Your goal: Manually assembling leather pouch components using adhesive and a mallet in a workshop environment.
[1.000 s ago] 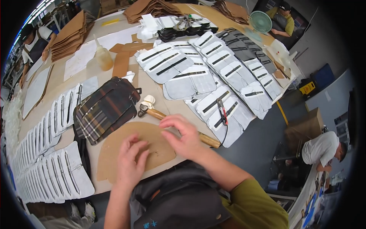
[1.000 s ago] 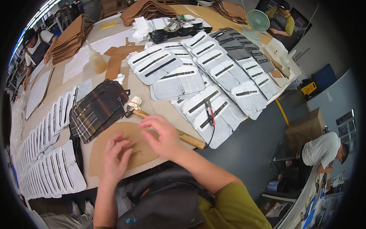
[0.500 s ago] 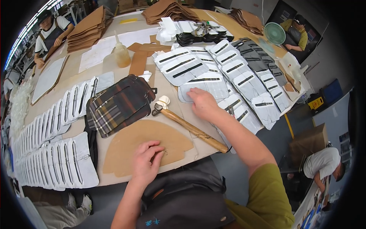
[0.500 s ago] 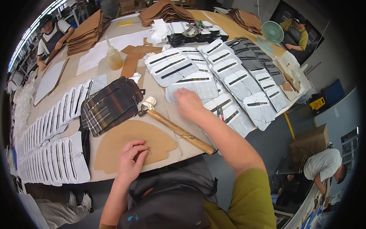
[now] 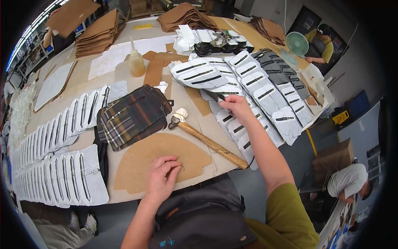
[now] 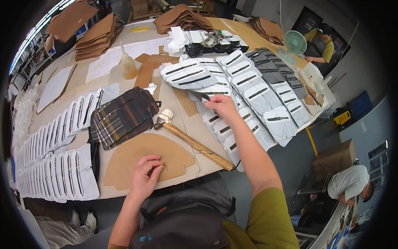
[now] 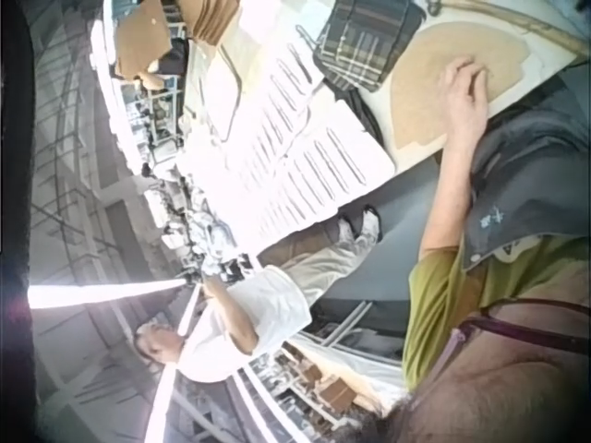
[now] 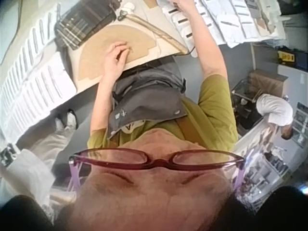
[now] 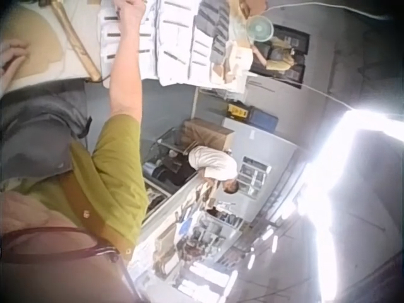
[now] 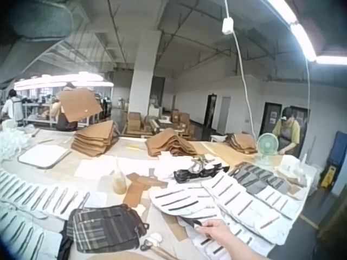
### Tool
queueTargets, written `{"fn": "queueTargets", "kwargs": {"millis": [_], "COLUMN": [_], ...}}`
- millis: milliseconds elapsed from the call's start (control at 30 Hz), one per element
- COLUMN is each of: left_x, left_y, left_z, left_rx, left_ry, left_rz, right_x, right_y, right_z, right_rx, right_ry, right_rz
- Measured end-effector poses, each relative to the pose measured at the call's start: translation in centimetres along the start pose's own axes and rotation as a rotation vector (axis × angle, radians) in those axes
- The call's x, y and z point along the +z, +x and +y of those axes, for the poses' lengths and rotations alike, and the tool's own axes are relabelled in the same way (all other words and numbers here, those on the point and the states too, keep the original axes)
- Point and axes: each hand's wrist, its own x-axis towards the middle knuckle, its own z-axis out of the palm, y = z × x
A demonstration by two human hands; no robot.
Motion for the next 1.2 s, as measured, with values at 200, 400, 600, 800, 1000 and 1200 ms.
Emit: {"fn": "queueTargets", "kwargs": {"millis": [200,400,600,800,1000,1200], "left_x": [0.1,0.0,0.1,-1.4,-4.7,-4.6], "left_y": [0.0,0.0,-0.1,-1.1,-3.0,-3.6], "left_z": [-0.2,-0.3,0.2,-0.8,-1.3,-0.2], "left_rx": [0.018,0.001,-0.014,-0.140,-0.532,-0.719], "left_ry": [-0.004,-0.001,-0.027,-0.199,-1.471,-0.995], "left_rz": [-0.003,-0.022,-0.025,0.014,0.064,0.167], "right_x": [-2.6,-0.8,-0.3,6.5,15.1,13.3], "right_y": [-2.9,-2.7,-4.8,-11.2,-18.0,-12.4], "right_z": [-0.9,-1.0,-8.1,-7.9,-5.0,-3.3], "right_rx": [-0.092,-0.114,-0.374,-0.391,-0.613,-0.439], "right_ry": [0.416,0.095,0.903,0.740,-0.313,-0.219], "right_rz": [-0.015,-0.050,0.183,-0.229,-0.728,-0.358]}}
